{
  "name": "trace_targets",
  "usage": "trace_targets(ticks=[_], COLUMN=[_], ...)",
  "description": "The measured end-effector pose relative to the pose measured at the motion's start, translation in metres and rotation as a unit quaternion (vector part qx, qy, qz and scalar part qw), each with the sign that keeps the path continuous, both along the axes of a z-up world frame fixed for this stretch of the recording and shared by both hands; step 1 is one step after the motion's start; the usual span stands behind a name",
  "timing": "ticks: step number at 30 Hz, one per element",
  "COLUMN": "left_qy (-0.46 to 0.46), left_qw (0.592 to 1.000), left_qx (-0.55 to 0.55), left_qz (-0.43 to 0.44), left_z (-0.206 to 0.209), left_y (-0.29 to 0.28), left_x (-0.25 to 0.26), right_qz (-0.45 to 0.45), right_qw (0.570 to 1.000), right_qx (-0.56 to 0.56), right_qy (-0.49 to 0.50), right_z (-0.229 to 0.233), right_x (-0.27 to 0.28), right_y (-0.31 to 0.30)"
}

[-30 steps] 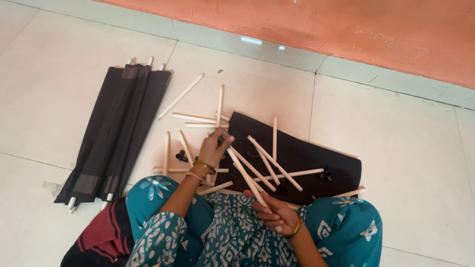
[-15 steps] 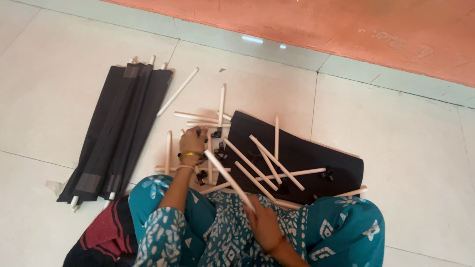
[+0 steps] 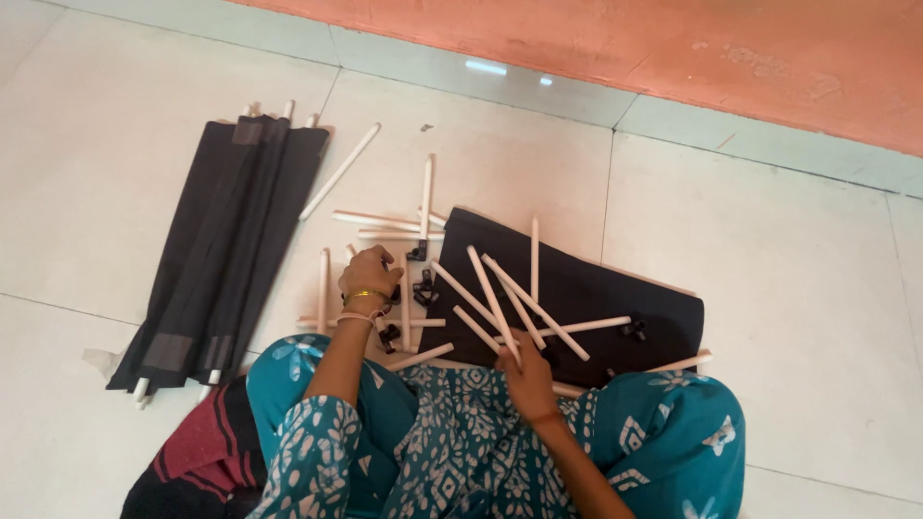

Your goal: The person sits on the floor and assembles a small furniture frame by connecting white plastic rods with black corner joints. They sort the parts, insert rods into joints, and organize the assembled sections on the floor.

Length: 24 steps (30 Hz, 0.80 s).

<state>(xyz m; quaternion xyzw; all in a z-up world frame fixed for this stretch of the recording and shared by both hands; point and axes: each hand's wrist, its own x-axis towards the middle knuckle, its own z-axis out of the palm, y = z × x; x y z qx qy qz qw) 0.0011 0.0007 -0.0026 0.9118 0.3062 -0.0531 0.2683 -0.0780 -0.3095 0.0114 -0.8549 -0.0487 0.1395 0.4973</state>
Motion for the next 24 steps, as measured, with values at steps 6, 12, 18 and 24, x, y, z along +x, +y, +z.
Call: trace_targets(ticks=[6,12,18,24], left_qy=[0.015,0.014,-0.042,-0.165], left_qw=[0.999,1.0,0.997,0.971], left_qx=[0.027,0.01,0.039,0.082], left_qz=[-0.018,-0.017,-0.055,-0.15], left_z=[-0.007,-0.004,0.001,0.009], left_y=[0.004,0.004,-0.007,-0.031], left_x=[-0.001,-0.001,-0.003,-0.008], right_qz=[0.088,0.054,0.022,0.026], right_qw=[0.994,0.991,0.914,0.889], right_qx=[0.003,-0.055,-0.343,-0.442], right_qy=[-0.065,-0.107,-0.213,-0.12], right_z=[0.019,0.022,-0.001,-0.048], right_x=[0.011,0.02,0.066,0.091], right_y=[0.039,0.021,-0.082,-0.14])
